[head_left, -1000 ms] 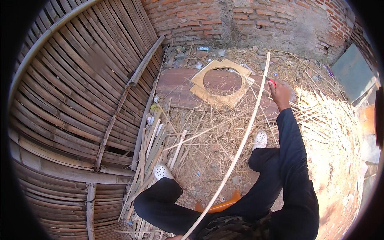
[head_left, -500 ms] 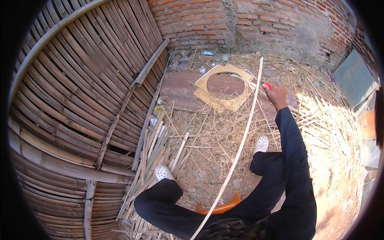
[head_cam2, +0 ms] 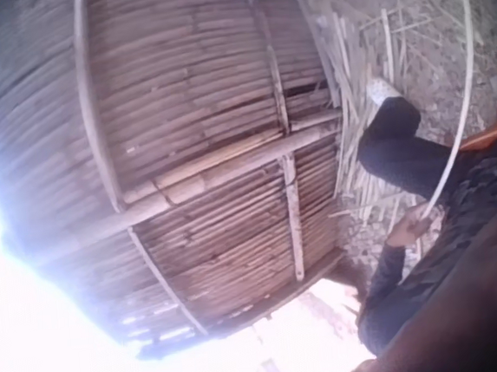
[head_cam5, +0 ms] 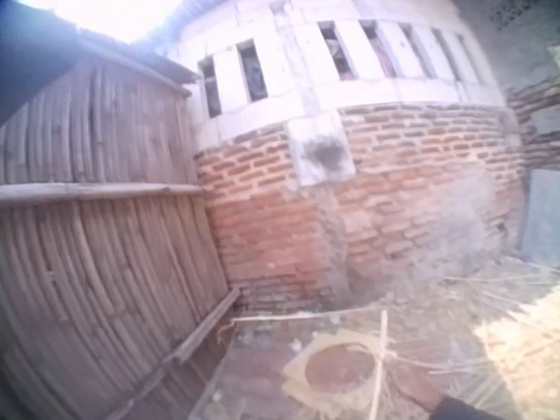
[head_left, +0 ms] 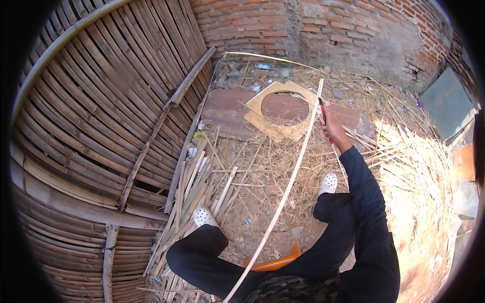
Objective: The person sits on a low stool and uses a red utility knife to shave the surface of a long bamboo strip. They repeatedly scrape along the length of the strip, rotating it to work different sides, while holding it with the left hand. The person continues this shaving process for the duration of the clip.
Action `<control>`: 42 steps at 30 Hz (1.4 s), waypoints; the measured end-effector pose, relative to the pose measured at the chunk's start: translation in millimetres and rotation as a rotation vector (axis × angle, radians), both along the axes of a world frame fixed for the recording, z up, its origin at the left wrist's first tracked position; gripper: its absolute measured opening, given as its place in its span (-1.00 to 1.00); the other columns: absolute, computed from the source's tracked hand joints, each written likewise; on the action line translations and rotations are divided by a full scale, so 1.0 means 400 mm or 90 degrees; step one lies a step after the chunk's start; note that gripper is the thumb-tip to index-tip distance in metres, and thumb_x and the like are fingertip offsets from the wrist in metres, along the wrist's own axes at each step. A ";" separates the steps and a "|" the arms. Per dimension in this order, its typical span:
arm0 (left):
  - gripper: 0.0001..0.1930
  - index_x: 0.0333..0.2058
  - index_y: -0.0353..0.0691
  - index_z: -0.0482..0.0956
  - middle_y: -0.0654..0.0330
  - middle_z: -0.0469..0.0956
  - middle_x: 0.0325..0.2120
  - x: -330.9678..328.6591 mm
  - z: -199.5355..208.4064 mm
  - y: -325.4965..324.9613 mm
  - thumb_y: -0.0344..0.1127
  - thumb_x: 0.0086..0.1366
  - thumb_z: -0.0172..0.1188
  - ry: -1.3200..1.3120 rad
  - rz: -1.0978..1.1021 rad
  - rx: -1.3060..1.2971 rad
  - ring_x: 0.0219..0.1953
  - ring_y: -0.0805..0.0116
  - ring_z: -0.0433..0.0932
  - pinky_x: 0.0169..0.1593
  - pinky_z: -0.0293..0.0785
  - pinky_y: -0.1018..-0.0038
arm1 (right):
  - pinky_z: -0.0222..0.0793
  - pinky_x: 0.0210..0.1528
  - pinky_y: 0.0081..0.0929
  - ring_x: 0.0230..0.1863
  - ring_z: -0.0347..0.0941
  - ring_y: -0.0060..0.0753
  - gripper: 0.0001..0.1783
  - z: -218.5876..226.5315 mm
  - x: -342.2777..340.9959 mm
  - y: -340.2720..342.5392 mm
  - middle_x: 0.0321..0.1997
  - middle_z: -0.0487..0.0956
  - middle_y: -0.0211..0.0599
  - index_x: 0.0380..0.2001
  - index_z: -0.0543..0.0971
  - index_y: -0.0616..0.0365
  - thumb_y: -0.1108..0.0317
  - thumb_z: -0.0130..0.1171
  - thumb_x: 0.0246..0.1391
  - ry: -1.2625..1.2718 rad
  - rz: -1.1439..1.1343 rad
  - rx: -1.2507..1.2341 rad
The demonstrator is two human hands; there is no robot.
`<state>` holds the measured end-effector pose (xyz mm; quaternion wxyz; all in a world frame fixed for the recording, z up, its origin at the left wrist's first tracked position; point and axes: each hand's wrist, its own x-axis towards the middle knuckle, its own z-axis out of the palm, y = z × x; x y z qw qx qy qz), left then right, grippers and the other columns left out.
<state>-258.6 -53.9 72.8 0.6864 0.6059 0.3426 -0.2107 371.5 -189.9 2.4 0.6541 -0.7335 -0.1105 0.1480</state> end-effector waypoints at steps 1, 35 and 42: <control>-0.79 -0.24 -0.22 0.50 0.41 0.40 -0.48 0.000 -0.014 -0.006 -0.18 0.36 0.09 -0.036 -0.011 0.031 -0.41 0.63 0.32 -0.36 0.27 0.62 | 0.08 -0.65 -0.52 -0.73 0.17 -0.47 -0.24 -0.015 -0.004 0.004 -0.74 0.29 -0.42 -0.60 0.40 0.12 -0.43 -0.23 0.13 -0.121 -0.028 -0.068; -0.60 -0.30 -0.27 0.35 0.37 0.17 -0.79 0.317 -0.079 0.085 -0.03 0.48 -0.28 -0.341 0.306 0.206 -0.83 0.64 0.07 -0.77 0.01 0.64 | 0.29 -0.42 -0.25 -0.56 0.39 -0.14 -0.29 0.008 -0.105 0.022 -0.63 0.45 -0.12 -0.56 0.49 0.29 -0.31 0.12 -0.01 -0.341 0.278 -0.499; -0.70 -0.34 -0.22 0.38 0.48 0.15 -0.74 0.610 -0.094 0.147 -0.15 0.47 -0.16 -0.413 0.306 0.210 -0.71 0.70 0.06 -0.61 -0.02 0.66 | 0.28 -0.49 -0.19 -0.57 0.46 -0.01 -0.45 0.067 -0.359 0.167 -0.65 0.46 -0.10 -0.47 0.48 0.13 -0.20 -0.02 0.15 -0.493 0.332 -0.208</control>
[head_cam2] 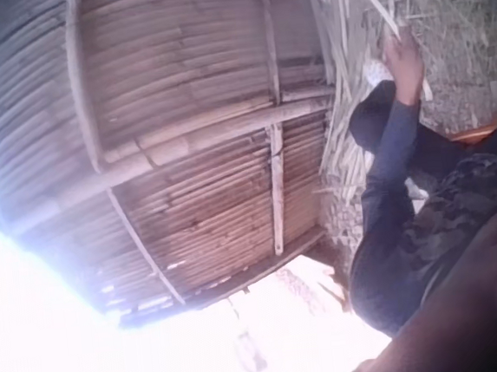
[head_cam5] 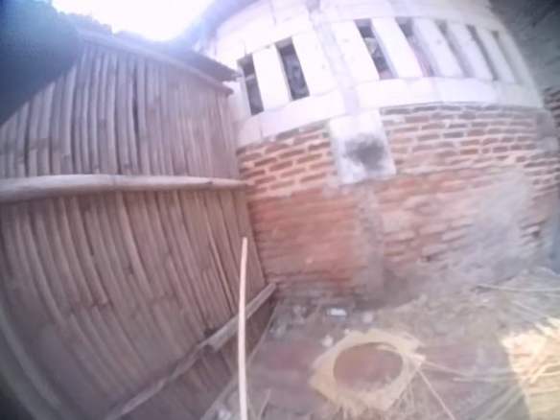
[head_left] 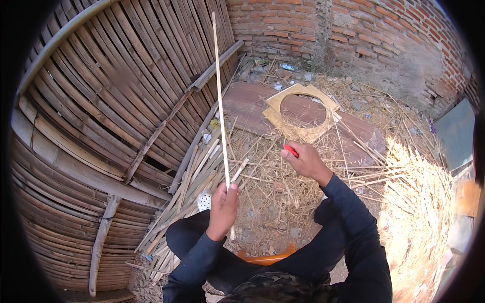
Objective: The person sits on a low stool and uses a red utility knife to shave the surface of a long bamboo strip. They repeatedly scrape along the length of the strip, rotating it to work different sides, while holding it with the left hand. The person continues this shaving process for the duration of the clip.
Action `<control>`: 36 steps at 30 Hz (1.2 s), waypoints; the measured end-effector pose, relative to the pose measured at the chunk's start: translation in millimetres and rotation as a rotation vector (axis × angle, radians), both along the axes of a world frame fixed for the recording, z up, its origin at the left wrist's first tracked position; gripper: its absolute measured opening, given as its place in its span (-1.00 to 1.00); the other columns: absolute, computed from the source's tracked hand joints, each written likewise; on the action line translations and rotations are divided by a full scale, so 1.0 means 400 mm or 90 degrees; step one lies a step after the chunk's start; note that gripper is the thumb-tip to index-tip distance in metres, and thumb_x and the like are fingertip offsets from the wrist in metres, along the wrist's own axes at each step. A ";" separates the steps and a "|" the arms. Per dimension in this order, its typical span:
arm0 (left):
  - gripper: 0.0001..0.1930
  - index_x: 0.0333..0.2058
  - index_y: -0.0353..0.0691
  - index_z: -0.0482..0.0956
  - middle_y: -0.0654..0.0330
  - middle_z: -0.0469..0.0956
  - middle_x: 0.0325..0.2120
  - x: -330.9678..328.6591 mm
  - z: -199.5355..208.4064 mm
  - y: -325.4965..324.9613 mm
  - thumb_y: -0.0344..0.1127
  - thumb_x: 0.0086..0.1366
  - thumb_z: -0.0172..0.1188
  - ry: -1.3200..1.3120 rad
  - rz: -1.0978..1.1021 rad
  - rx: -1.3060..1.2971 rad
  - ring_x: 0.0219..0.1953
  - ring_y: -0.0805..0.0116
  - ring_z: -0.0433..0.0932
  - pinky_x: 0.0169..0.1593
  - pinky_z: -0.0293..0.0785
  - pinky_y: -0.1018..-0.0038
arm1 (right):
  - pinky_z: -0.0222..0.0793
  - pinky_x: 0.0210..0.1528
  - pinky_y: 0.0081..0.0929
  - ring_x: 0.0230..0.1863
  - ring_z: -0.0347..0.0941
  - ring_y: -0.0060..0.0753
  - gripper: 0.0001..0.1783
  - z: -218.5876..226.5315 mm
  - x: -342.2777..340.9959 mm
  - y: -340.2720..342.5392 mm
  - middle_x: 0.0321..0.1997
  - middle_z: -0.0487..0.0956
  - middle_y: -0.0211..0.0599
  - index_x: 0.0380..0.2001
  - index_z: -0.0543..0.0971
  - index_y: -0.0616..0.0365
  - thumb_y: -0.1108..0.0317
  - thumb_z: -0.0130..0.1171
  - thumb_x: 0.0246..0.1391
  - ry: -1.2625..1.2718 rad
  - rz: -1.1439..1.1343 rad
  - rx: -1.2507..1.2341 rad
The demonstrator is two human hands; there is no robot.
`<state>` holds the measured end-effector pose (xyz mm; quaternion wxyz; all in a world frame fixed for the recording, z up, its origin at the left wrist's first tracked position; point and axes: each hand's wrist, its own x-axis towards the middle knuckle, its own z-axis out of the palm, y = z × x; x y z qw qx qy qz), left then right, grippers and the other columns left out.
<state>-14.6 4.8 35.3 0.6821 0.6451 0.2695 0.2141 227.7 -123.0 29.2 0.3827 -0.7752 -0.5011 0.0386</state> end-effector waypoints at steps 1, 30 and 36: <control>-0.71 -0.34 -0.22 0.38 0.49 0.15 -0.74 0.039 0.010 -0.006 -0.15 0.47 -0.15 -0.007 -0.006 -0.012 -0.71 0.71 0.06 -0.62 -0.03 0.66 | 0.29 -0.50 -0.18 -0.56 0.46 0.01 -0.47 0.002 -0.017 0.005 -0.65 0.46 -0.09 -0.46 0.48 0.12 -0.19 -0.01 0.14 -0.007 0.008 0.007; -0.67 -0.43 -0.12 0.21 0.37 0.08 -0.74 0.045 0.021 -0.021 -0.06 0.47 -0.20 0.050 -0.322 -0.353 -0.72 0.59 0.01 -0.61 -0.02 0.60 | 0.26 -0.69 -0.32 -0.75 0.42 -0.22 -0.39 -0.030 -0.075 0.033 -0.78 0.44 -0.30 -0.66 0.44 0.00 -0.33 0.01 0.04 -0.278 0.070 0.069; -0.68 -0.45 -0.10 0.18 0.37 0.08 -0.75 0.050 0.026 -0.033 -0.09 0.48 -0.21 0.055 -0.312 -0.316 -0.75 0.57 -0.01 -0.62 -0.01 0.60 | 0.26 -0.69 -0.30 -0.73 0.43 -0.22 -0.36 -0.025 -0.008 0.050 -0.78 0.42 -0.30 -0.66 0.44 0.04 -0.34 -0.01 0.05 -0.330 -0.035 0.044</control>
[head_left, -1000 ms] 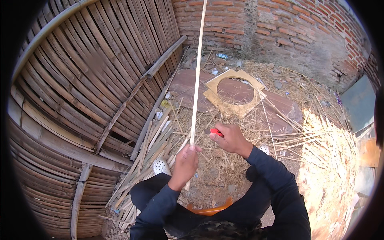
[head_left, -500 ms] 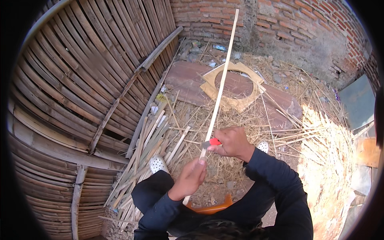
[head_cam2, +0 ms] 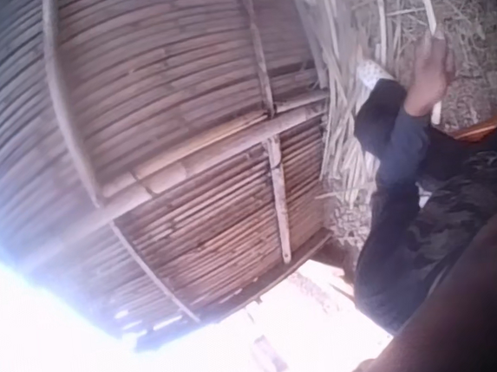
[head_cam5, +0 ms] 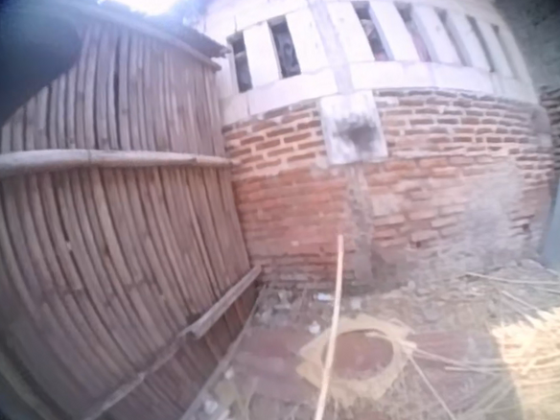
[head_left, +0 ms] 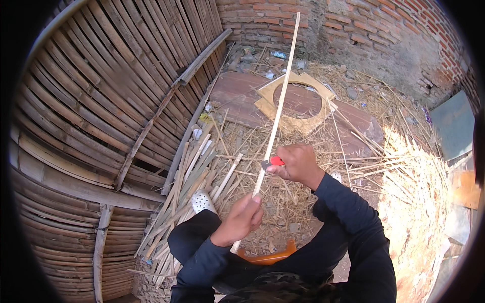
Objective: The person sits on a low stool and uses a red utility knife to shave the surface of a long bamboo strip. They repeatedly scrape along the length of the strip, rotating it to work different sides, while holding it with the left hand. The person continues this shaving process for the duration of the clip.
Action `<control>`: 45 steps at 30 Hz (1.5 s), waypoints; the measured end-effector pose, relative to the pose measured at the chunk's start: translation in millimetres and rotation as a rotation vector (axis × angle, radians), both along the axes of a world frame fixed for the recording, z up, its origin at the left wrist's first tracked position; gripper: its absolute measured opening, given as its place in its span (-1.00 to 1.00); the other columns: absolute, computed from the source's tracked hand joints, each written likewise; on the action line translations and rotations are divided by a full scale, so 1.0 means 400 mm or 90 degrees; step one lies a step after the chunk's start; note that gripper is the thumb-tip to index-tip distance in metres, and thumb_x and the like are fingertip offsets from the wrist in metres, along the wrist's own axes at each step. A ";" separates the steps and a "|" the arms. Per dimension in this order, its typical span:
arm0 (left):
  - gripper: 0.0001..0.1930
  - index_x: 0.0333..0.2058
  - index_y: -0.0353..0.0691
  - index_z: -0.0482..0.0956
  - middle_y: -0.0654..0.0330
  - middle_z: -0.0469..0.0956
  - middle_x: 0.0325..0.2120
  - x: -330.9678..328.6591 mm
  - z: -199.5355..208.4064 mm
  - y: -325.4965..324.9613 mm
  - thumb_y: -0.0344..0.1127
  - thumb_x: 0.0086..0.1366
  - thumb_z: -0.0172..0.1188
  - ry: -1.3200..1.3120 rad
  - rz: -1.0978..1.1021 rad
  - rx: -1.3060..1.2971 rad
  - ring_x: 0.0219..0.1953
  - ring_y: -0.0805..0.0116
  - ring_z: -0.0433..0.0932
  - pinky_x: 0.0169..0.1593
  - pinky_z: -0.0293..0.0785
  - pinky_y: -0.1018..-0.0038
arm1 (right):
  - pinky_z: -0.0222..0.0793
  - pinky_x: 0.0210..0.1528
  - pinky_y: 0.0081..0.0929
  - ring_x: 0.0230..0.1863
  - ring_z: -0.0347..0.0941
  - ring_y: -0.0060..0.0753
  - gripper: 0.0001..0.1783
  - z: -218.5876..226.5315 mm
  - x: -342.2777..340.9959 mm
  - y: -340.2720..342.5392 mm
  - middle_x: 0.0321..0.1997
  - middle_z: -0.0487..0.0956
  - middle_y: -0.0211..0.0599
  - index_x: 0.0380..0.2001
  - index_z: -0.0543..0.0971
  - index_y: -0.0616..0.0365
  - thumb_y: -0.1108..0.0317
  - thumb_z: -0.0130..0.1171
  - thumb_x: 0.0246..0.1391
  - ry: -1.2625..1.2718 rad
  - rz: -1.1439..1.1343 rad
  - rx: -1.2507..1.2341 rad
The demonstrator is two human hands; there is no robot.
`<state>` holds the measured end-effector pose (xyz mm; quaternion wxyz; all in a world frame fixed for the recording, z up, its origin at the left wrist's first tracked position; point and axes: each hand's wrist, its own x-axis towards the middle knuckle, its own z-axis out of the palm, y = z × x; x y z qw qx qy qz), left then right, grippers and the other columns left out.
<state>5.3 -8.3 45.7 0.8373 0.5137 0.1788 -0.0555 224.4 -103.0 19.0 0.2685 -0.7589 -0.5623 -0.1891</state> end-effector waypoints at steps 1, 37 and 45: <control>-0.69 -0.45 -0.10 0.18 0.37 0.08 -0.75 -0.004 0.006 -0.004 -0.10 0.48 -0.21 0.003 -0.016 0.020 -0.75 0.57 -0.01 -0.62 -0.01 0.60 | 0.26 -0.68 -0.29 -0.73 0.43 -0.22 -0.36 0.000 0.018 -0.001 -0.78 0.42 -0.29 -0.66 0.44 0.05 -0.34 -0.02 0.05 0.009 -0.056 -0.013; -0.70 -0.43 -0.15 0.24 0.41 0.16 -0.73 -0.029 -0.017 -0.041 -0.12 0.47 -0.19 -0.058 0.038 0.239 -0.68 0.64 0.09 -0.58 0.03 0.62 | 0.25 -0.67 -0.25 -0.73 0.40 -0.14 -0.40 0.017 -0.067 -0.050 -0.78 0.40 -0.24 -0.64 0.44 0.06 -0.29 0.04 0.04 0.068 0.059 -0.006; -0.73 -0.40 -0.19 0.28 0.42 0.18 -0.71 -0.020 0.005 -0.045 -0.18 0.47 -0.17 -0.029 0.017 0.217 -0.66 0.68 0.09 -0.56 0.04 0.64 | 0.24 -0.68 -0.25 -0.73 0.41 -0.13 -0.40 0.027 -0.071 -0.043 -0.80 0.39 -0.23 -0.65 0.44 0.05 -0.30 0.02 0.05 0.082 0.050 -0.022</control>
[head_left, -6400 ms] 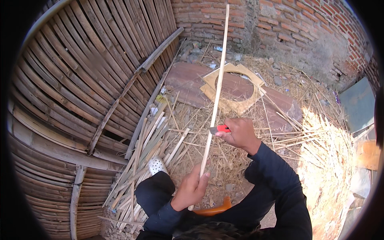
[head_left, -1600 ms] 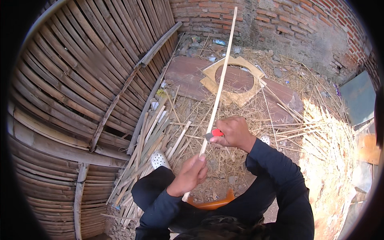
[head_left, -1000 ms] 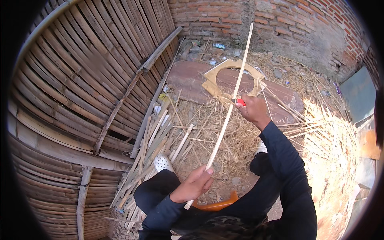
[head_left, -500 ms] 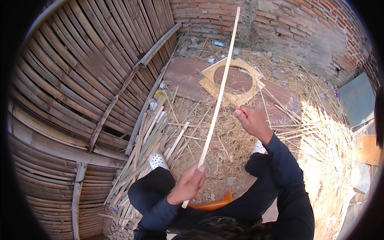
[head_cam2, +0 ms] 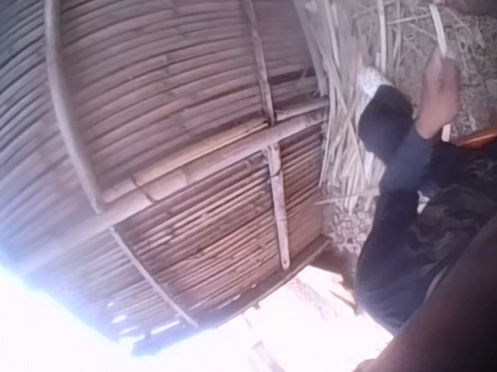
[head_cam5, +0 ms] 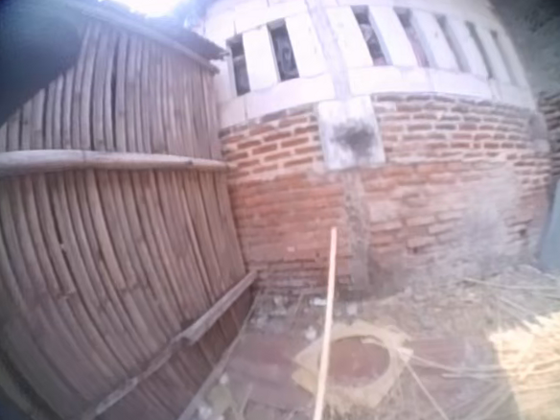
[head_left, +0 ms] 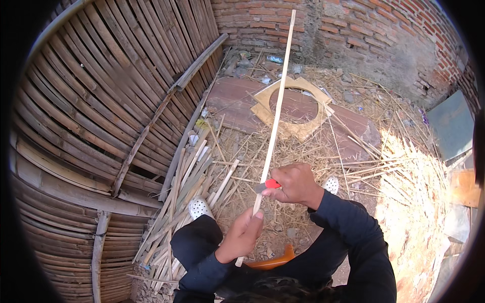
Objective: The person sits on a low stool and uses a red utility knife to shave the surface of a long bamboo strip. They repeatedly scrape along the length of the strip, rotating it to work different sides, while holding it with the left hand. The person continues this shaving process for the duration of the clip.
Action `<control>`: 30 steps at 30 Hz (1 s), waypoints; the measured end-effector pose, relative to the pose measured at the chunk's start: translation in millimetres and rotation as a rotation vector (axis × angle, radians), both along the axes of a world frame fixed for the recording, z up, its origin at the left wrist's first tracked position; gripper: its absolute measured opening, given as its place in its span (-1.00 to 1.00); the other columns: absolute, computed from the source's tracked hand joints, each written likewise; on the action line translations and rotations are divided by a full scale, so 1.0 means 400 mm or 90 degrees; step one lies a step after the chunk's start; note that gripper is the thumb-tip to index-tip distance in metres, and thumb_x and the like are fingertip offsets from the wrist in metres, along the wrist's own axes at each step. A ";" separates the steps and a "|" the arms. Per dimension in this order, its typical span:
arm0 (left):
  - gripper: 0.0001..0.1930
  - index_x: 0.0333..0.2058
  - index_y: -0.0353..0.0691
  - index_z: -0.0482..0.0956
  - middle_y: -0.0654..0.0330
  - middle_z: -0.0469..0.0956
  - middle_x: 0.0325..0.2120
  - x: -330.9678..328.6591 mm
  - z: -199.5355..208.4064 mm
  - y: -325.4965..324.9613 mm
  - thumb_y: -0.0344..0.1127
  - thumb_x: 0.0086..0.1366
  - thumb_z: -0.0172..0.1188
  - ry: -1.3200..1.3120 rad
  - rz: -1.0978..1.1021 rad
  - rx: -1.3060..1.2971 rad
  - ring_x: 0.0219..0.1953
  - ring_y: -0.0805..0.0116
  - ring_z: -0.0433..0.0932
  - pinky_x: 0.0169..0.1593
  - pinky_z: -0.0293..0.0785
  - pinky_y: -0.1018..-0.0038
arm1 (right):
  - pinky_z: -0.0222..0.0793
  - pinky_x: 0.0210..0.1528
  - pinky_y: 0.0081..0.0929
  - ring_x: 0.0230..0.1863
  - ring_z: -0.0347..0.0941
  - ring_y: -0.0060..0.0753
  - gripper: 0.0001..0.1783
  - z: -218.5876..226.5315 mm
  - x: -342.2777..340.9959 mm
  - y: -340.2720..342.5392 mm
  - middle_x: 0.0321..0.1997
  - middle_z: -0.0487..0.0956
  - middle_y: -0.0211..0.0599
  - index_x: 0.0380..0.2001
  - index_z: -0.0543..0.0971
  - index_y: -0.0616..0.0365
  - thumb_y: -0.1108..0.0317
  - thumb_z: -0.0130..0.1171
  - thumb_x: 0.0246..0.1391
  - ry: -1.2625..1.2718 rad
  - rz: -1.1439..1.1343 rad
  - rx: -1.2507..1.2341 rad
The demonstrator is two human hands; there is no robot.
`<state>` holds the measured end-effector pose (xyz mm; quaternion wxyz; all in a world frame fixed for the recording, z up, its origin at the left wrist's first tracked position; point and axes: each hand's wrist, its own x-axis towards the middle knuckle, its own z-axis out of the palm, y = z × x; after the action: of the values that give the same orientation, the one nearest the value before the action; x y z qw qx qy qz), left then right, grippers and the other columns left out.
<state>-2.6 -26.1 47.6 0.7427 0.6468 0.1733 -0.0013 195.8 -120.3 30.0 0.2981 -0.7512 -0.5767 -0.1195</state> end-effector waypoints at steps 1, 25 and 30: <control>-0.74 -0.40 -0.19 0.28 0.42 0.18 -0.71 0.000 0.003 -0.003 -0.19 0.46 -0.17 -0.002 -0.001 0.009 -0.66 0.68 0.10 -0.56 0.04 0.64 | 0.25 -0.69 -0.25 -0.74 0.41 -0.15 -0.40 0.000 0.040 0.003 -0.79 0.41 -0.24 -0.65 0.45 0.04 -0.31 0.02 0.05 -0.001 -0.055 0.001; -0.79 -0.33 -0.20 0.28 0.45 0.15 -0.72 -0.036 -0.007 0.003 -0.23 0.46 -0.17 -0.003 -0.047 -0.032 -0.68 0.68 0.08 -0.59 0.02 0.63 | 0.27 -0.66 -0.28 -0.72 0.42 -0.18 -0.37 -0.039 0.145 0.015 -0.77 0.43 -0.30 -0.70 0.40 0.02 -0.33 -0.01 0.05 -0.085 -0.075 0.041; -0.79 -0.32 -0.20 0.27 0.45 0.15 -0.71 -0.050 -0.009 -0.008 -0.21 0.47 -0.17 -0.008 -0.068 -0.043 -0.68 0.68 0.07 -0.59 0.01 0.64 | 0.27 -0.65 -0.22 -0.70 0.43 -0.13 -0.38 -0.062 0.240 0.024 -0.77 0.41 -0.26 -0.67 0.42 0.02 -0.31 -0.05 0.08 -0.084 -0.196 0.050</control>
<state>-22.5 -29.3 43.8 0.7639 0.6298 0.1338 -0.0426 291.6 -110.7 5.3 0.2667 -0.8091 -0.4680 -0.2350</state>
